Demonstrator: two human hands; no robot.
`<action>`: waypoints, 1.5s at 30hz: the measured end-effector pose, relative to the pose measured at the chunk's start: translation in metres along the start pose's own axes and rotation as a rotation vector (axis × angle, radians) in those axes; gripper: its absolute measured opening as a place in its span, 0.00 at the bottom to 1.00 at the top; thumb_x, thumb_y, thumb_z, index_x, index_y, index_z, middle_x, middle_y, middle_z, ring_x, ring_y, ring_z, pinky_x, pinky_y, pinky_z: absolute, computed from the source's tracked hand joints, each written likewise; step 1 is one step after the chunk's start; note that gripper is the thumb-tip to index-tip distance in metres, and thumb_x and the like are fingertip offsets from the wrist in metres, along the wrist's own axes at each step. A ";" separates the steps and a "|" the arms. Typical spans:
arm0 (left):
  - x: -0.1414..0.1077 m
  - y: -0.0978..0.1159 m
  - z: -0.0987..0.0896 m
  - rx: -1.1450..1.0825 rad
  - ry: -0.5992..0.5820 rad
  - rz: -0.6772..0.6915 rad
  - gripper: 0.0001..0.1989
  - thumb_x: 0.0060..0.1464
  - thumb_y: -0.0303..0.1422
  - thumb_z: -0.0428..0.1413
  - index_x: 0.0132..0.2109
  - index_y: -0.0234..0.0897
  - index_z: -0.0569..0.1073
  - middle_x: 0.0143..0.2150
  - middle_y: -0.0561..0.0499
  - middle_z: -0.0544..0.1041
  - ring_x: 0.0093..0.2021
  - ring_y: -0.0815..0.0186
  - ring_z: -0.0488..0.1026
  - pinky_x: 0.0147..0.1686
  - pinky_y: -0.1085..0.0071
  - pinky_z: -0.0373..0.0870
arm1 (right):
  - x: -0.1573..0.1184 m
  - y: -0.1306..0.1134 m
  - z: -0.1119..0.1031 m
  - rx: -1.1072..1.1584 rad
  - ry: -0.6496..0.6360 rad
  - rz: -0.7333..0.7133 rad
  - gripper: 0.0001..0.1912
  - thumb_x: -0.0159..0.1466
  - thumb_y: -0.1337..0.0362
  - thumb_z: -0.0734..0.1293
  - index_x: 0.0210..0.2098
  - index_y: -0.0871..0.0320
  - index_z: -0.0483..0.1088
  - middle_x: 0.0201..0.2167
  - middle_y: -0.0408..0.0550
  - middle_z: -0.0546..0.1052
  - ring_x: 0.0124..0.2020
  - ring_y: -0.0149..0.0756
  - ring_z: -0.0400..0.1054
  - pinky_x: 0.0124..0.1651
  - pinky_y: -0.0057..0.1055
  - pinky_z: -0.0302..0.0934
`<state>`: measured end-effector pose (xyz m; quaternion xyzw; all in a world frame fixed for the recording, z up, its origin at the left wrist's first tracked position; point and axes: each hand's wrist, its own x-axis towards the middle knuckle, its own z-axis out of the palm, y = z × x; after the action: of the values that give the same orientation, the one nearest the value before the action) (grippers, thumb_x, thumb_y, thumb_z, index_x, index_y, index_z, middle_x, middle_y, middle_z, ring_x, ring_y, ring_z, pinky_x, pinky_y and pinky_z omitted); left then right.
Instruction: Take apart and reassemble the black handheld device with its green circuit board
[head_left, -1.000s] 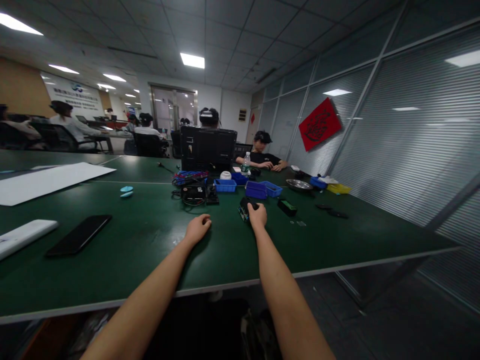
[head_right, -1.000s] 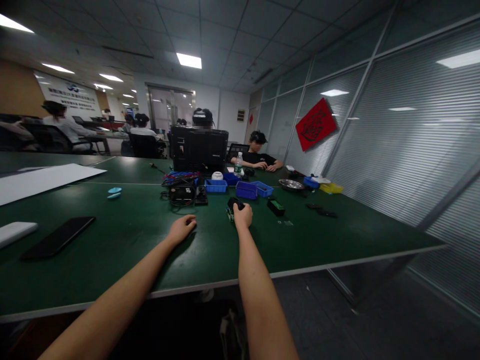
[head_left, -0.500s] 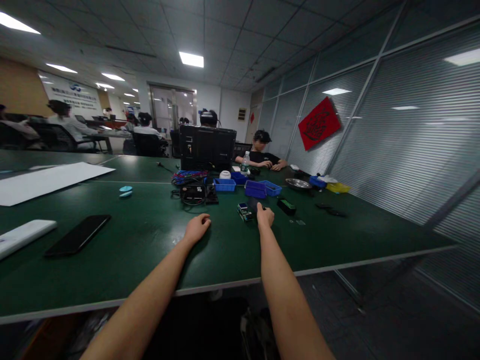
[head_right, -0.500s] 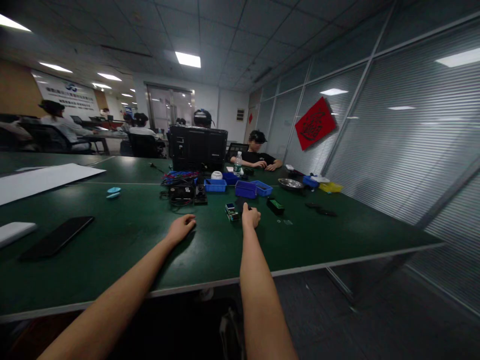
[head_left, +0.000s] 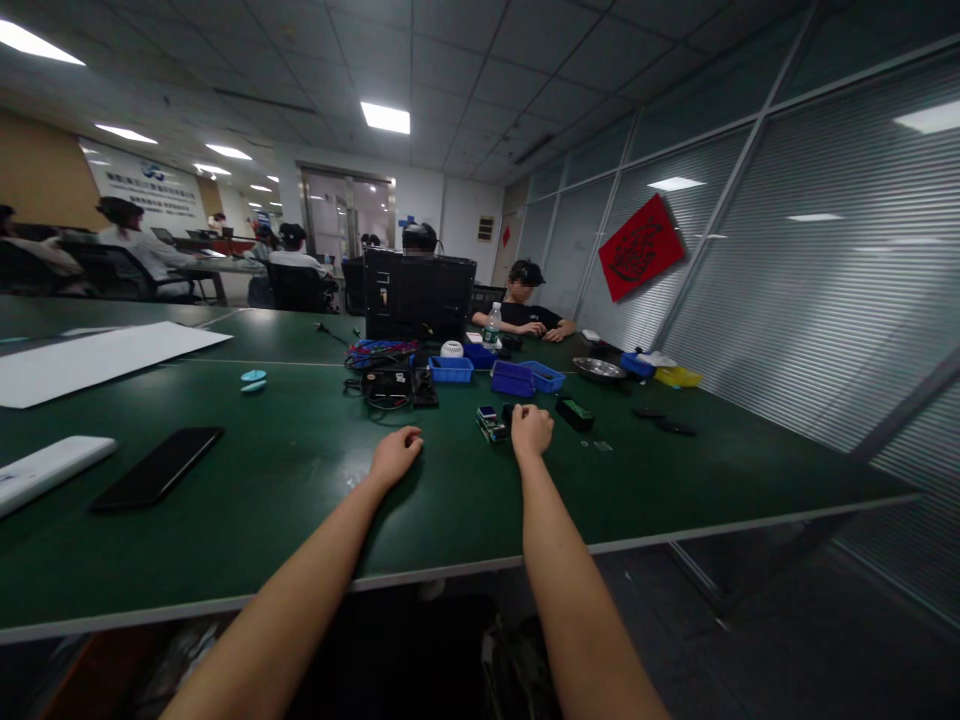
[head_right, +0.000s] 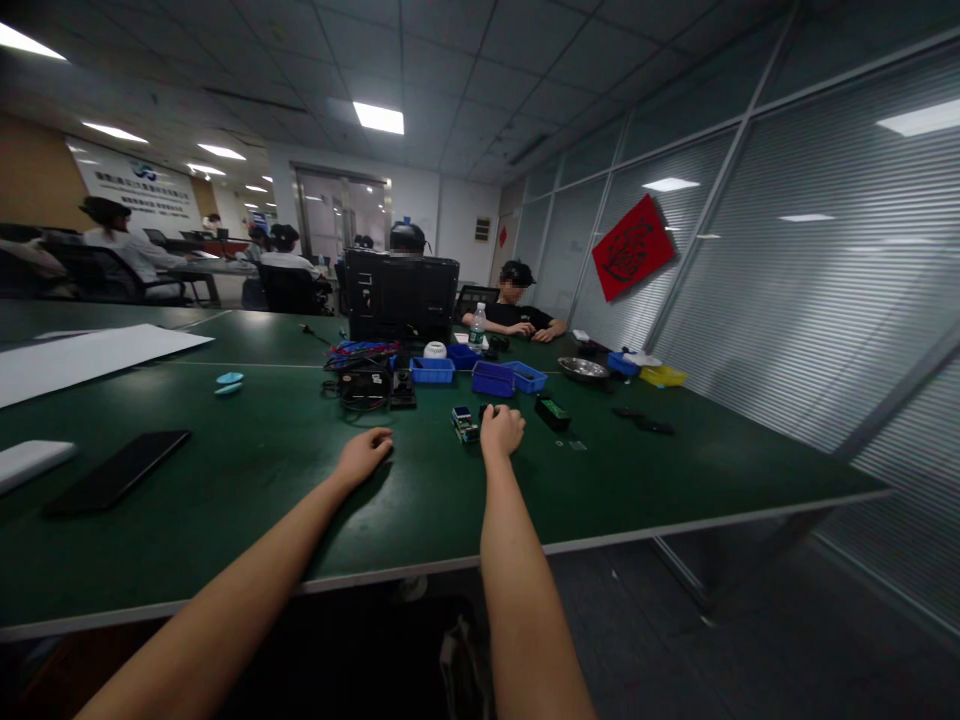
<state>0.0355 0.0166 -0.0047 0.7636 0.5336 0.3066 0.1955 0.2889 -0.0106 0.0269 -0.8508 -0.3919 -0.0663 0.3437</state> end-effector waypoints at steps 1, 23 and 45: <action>0.000 -0.001 0.000 0.000 -0.001 -0.001 0.17 0.51 0.36 0.49 0.46 0.37 0.71 0.41 0.49 0.76 0.42 0.64 0.71 0.42 0.71 0.65 | -0.003 -0.004 0.000 -0.002 -0.039 -0.062 0.21 0.63 0.54 0.52 0.42 0.58 0.70 0.43 0.56 0.67 0.45 0.44 0.60 0.43 0.35 0.55; 0.002 -0.004 0.002 -0.007 -0.003 -0.015 0.17 0.50 0.36 0.49 0.46 0.38 0.71 0.41 0.49 0.76 0.42 0.65 0.71 0.42 0.72 0.65 | -0.024 -0.022 0.015 -0.164 -0.298 -0.263 0.21 0.56 0.54 0.62 0.46 0.58 0.68 0.46 0.57 0.66 0.46 0.44 0.62 0.41 0.33 0.60; 0.001 -0.003 0.001 -0.009 -0.007 -0.003 0.17 0.51 0.36 0.48 0.47 0.37 0.71 0.42 0.48 0.76 0.43 0.64 0.71 0.43 0.71 0.65 | -0.024 -0.021 0.020 -0.128 -0.319 -0.265 0.24 0.55 0.54 0.63 0.48 0.59 0.66 0.45 0.56 0.69 0.47 0.42 0.63 0.44 0.31 0.57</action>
<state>0.0350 0.0188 -0.0070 0.7629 0.5326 0.3060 0.2015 0.2544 -0.0031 0.0145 -0.8117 -0.5447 -0.0001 0.2107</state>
